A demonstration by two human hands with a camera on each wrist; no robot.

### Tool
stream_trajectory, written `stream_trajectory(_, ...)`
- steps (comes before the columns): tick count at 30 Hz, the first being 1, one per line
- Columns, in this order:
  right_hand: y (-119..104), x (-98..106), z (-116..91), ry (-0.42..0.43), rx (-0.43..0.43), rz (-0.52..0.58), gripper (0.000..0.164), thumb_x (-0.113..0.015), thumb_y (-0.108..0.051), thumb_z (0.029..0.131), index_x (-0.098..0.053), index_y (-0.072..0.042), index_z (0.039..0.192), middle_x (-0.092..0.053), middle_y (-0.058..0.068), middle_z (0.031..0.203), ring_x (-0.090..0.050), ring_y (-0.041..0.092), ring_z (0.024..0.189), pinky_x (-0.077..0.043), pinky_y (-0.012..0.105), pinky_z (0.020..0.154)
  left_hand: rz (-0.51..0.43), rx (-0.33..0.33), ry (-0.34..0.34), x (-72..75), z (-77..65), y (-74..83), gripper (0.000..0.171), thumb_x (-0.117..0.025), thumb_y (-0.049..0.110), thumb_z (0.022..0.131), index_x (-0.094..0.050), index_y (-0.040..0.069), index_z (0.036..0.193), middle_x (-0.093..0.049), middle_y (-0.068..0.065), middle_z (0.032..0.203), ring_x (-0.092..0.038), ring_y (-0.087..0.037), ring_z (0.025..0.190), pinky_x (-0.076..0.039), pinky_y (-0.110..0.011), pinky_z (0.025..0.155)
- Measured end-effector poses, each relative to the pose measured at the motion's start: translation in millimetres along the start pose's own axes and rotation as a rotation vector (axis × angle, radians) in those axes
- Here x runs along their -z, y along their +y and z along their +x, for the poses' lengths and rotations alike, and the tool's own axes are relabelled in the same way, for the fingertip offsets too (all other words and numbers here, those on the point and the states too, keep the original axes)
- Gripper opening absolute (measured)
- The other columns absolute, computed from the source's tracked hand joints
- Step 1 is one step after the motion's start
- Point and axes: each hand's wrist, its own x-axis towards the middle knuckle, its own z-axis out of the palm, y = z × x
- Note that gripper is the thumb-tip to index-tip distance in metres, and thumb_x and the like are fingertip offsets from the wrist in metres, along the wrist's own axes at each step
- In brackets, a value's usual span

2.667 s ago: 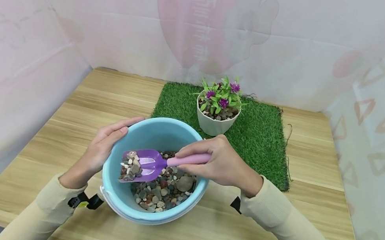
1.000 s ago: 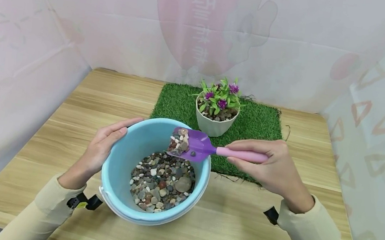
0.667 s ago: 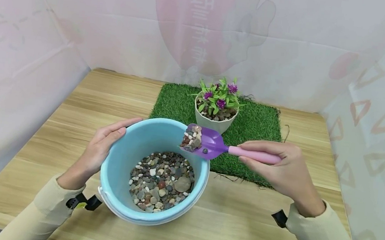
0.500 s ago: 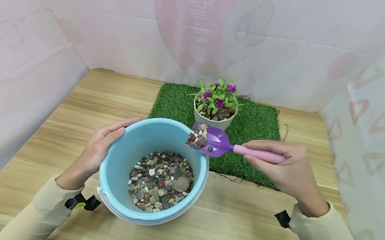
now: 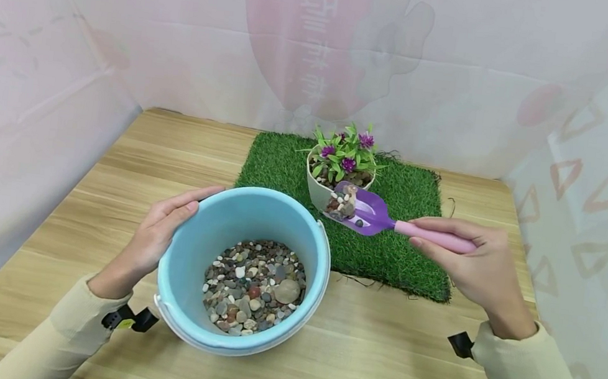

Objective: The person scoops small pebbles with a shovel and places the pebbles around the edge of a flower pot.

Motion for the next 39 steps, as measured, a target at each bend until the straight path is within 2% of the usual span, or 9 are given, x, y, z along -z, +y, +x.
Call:
stream_trajectory(6, -1.3, 8.5, -0.3, 0.076, -0.162, -0.096, 0.032, -0.079, 0.021, 0.081, -0.074, 0.016, 0.113, -0.083, 0.007, 0.106, -0.08, 0.015, 0.092, -0.065, 0.026, 0.082, 0.005, 0.001, 0.001, 0.8, -0.3, 0.0, 0.045, -0.036, 0.019, 0.116, -0.052, -0.002, 0.153, -0.061, -0.029, 0.147, -0.078, -0.028, 0.11, -0.069, -0.051, 0.083)
stream_trajectory(9, -0.2, 11.3, -0.4, 0.09, -0.195, -0.095, 0.032, -0.079, 0.019, 0.082, -0.072, 0.018, 0.114, -0.083, 0.007, 0.105, -0.081, 0.015, 0.09, -0.065, 0.026, 0.082, 0.001, 0.004, -0.001, 0.7, -0.6, -0.5, 0.045, -0.037, 0.02, 0.116, -0.051, -0.001, 0.153, -0.061, -0.029, 0.147, -0.078, -0.029, 0.11, -0.069, -0.052, 0.083)
stream_trajectory(15, 4.7, 18.9, 1.8, 0.129, -0.265, -0.181, 0.034, -0.083, 0.011, 0.084, -0.074, 0.014, 0.116, -0.083, -0.003, 0.103, -0.08, 0.012, 0.088, -0.066, 0.022, 0.079, 0.003, 0.004, 0.001, 0.0, -1.7, -1.4, 0.045, -0.036, 0.019, 0.116, -0.051, -0.001, 0.153, -0.06, -0.028, 0.148, -0.078, -0.028, 0.109, -0.069, -0.052, 0.082)
stream_trajectory(18, 6.3, 24.9, 2.1, 0.153, -0.309, -0.152, 0.037, -0.083, 0.009, 0.084, -0.073, 0.013, 0.119, -0.083, -0.002, 0.102, -0.08, 0.012, 0.088, -0.066, 0.018, 0.076, 0.004, 0.001, 0.003, -0.4, -1.7, -1.6, 0.045, -0.036, 0.019, 0.116, -0.051, -0.001, 0.153, -0.059, -0.027, 0.149, -0.077, -0.026, 0.111, -0.069, -0.052, 0.084)
stream_trajectory(22, 8.8, 33.8, 1.9, 0.184, -0.332, -0.066, 0.038, -0.083, 0.009, 0.085, -0.072, 0.013, 0.121, -0.083, 0.002, 0.102, -0.08, 0.014, 0.089, -0.066, 0.018, 0.078, 0.003, -0.004, 0.003, -0.3, -1.4, -1.5, 0.045, -0.036, 0.019, 0.116, -0.052, -0.001, 0.153, -0.058, -0.027, 0.151, -0.077, -0.025, 0.112, -0.069, -0.051, 0.085)
stream_trajectory(25, 11.8, 39.6, 3.1, 0.201, -0.318, -0.028, 0.038, -0.082, 0.011, 0.085, -0.071, 0.015, 0.121, -0.083, 0.003, 0.101, -0.08, 0.013, 0.089, -0.065, 0.022, 0.081, 0.006, -0.008, 0.005, -0.1, -1.4, -1.1, 0.045, -0.037, 0.018, 0.116, -0.052, -0.002, 0.153, -0.058, -0.027, 0.151, -0.077, -0.024, 0.113, -0.069, -0.05, 0.086)
stream_trajectory(30, 18.0, 47.5, 6.8, 0.222, -0.328, 0.015, 0.037, -0.082, 0.014, 0.083, -0.073, 0.013, 0.119, -0.084, 0.002, 0.098, -0.08, 0.011, 0.087, -0.066, 0.019, 0.076, 0.012, -0.01, 0.006, 0.2, -1.8, -0.7, 0.045, -0.037, 0.018, 0.116, -0.051, -0.003, 0.153, -0.057, -0.027, 0.152, -0.076, -0.023, 0.114, -0.069, -0.049, 0.086)
stream_trajectory(35, 25.4, 54.9, 11.2, 0.227, -0.341, -0.004, 0.036, -0.082, 0.012, 0.084, -0.075, 0.011, 0.118, -0.084, 0.001, 0.097, -0.08, 0.009, 0.084, -0.066, 0.016, 0.074, 0.008, -0.008, 0.007, -0.2, -1.7, -0.2, 0.045, -0.037, 0.018, 0.116, -0.051, -0.004, 0.153, -0.058, -0.028, 0.15, -0.077, -0.026, 0.112, -0.069, -0.051, 0.085)
stream_trajectory(39, 29.2, 61.1, 14.5, 0.225, -0.376, -0.084, 0.036, -0.084, 0.006, 0.085, -0.076, 0.008, 0.12, -0.083, -0.003, 0.097, -0.08, 0.007, 0.082, -0.065, 0.012, 0.069, 0.01, -0.006, 0.008, -0.7, -1.7, 0.3, 0.045, -0.037, 0.017, 0.116, -0.051, -0.003, 0.153, -0.059, -0.028, 0.15, -0.077, -0.027, 0.111, -0.069, -0.052, 0.085)
